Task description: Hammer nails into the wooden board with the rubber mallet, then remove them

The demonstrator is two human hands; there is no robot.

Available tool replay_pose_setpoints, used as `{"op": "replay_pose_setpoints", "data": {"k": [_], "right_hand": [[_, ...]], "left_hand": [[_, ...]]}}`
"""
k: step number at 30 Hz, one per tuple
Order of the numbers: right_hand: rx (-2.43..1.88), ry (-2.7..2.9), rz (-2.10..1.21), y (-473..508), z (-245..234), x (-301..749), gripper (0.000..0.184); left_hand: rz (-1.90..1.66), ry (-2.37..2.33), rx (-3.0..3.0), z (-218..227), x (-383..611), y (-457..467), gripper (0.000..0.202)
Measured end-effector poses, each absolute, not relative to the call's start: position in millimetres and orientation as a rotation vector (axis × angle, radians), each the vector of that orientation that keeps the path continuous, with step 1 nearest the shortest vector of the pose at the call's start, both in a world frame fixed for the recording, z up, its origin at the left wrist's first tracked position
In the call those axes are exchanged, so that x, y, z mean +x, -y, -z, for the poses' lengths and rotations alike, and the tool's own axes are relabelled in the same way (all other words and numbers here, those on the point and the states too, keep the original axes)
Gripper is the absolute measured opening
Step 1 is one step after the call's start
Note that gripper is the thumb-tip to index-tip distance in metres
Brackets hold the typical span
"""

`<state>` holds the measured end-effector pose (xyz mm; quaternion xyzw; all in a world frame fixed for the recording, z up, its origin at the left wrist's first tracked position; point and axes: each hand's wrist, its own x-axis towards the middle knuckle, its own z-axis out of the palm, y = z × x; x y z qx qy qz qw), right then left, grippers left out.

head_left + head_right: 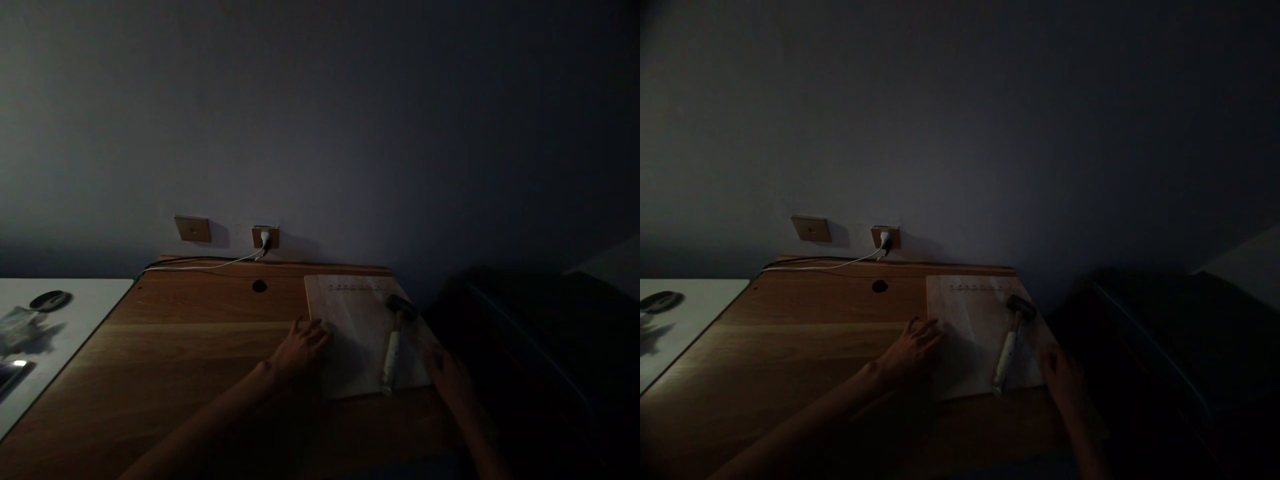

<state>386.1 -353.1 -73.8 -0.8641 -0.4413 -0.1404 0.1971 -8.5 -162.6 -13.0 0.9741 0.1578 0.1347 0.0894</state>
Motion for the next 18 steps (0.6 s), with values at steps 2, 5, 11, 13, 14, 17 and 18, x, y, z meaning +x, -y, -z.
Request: {"op": "replay_pose_setpoints", "data": {"k": [2,5,11,13,14,17,18], "right_hand": [[-2.461,1.240,0.377,351.5,71.0,379.6,0.053],[-2.501,1.259,0.321,349.3,61.1,365.5,0.055],[-2.332,1.400,0.350,341.4,45.8,316.4,0.052],[-2.301,1.430,0.360,336.4,44.8,294.8,0.052],[-2.280,1.456,0.357,334.0,44.6,284.0,0.053],[-2.203,1.575,0.331,327.7,44.0,253.5,0.053],[-2.179,1.617,0.316,326.1,43.5,244.7,0.051]], "left_hand": [[-0.408,-0.485,2.932,13.5,-9.9,161.0,0.044],[-0.409,-0.504,2.988,12.5,-20.0,156.8,0.042],[-0.535,-0.637,2.970,13.3,-73.3,145.7,0.031],[-0.568,-0.669,2.965,15.0,-97.8,139.9,0.028],[-0.579,-0.685,2.959,15.9,-110.6,136.9,0.027],[-0.625,-0.796,2.917,17.9,-148.7,129.5,0.027],[-0.643,-0.830,2.906,18.1,-160.8,128.1,0.027]]}}
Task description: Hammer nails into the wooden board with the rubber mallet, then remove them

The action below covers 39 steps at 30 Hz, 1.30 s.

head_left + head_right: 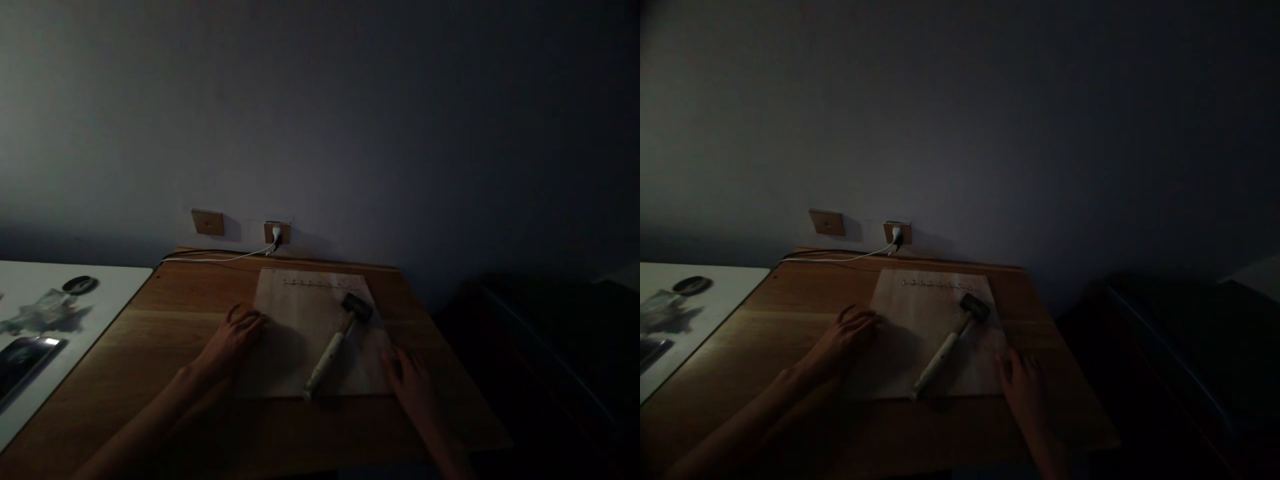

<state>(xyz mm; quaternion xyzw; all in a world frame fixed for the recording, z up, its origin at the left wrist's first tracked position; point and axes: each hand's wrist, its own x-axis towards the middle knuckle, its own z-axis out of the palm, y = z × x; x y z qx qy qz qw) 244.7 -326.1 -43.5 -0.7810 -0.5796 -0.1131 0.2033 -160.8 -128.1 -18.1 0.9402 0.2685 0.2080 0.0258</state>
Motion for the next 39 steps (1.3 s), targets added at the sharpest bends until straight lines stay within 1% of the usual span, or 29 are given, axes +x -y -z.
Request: {"op": "replay_pose_setpoints", "data": {"k": [4,9,14,19,21,25,28,32,36,39], "right_hand": [[-2.142,1.681,0.192,317.5,40.2,221.2,0.044],[-2.155,1.544,-0.084,286.1,26.7,216.3,0.043],[-2.079,1.561,-0.225,220.7,-1.3,212.2,0.035],[-2.232,1.628,-0.254,141.3,-18.5,200.4,0.026],[-2.266,1.627,-0.257,116.3,-18.0,197.1,0.027],[-2.325,1.650,-0.339,87.1,-11.1,192.0,0.035],[-2.319,1.660,-0.396,80.2,-6.6,189.8,0.029],[-2.245,1.580,-0.485,80.1,-4.1,191.1,0.019],[-2.035,1.356,-0.636,80.1,-7.0,195.3,0.020],[-1.783,1.119,-0.776,79.7,-11.7,197.4,0.024]], "left_hand": [[-0.685,-0.919,2.879,15.8,-200.3,128.3,0.022],[-0.632,-1.036,2.842,4.2,-216.5,122.8,0.019],[-0.467,-1.125,2.793,-21.5,-187.3,77.8,0.024],[-0.366,-1.149,2.713,-40.9,-143.1,25.5,0.030],[-0.343,-1.149,2.689,-39.5,-132.8,14.3,0.033],[-0.336,-1.094,2.635,-26.9,-127.1,4.7,0.033],[-0.352,-1.061,2.606,-18.5,-127.3,1.2,0.033],[-0.379,-1.044,2.565,-12.8,-126.8,-2.3,0.038],[-0.423,-1.040,2.521,-11.8,-128.9,-3.7,0.039],[-0.485,-1.060,2.489,-14.1,-129.6,-5.3,0.029]]}}
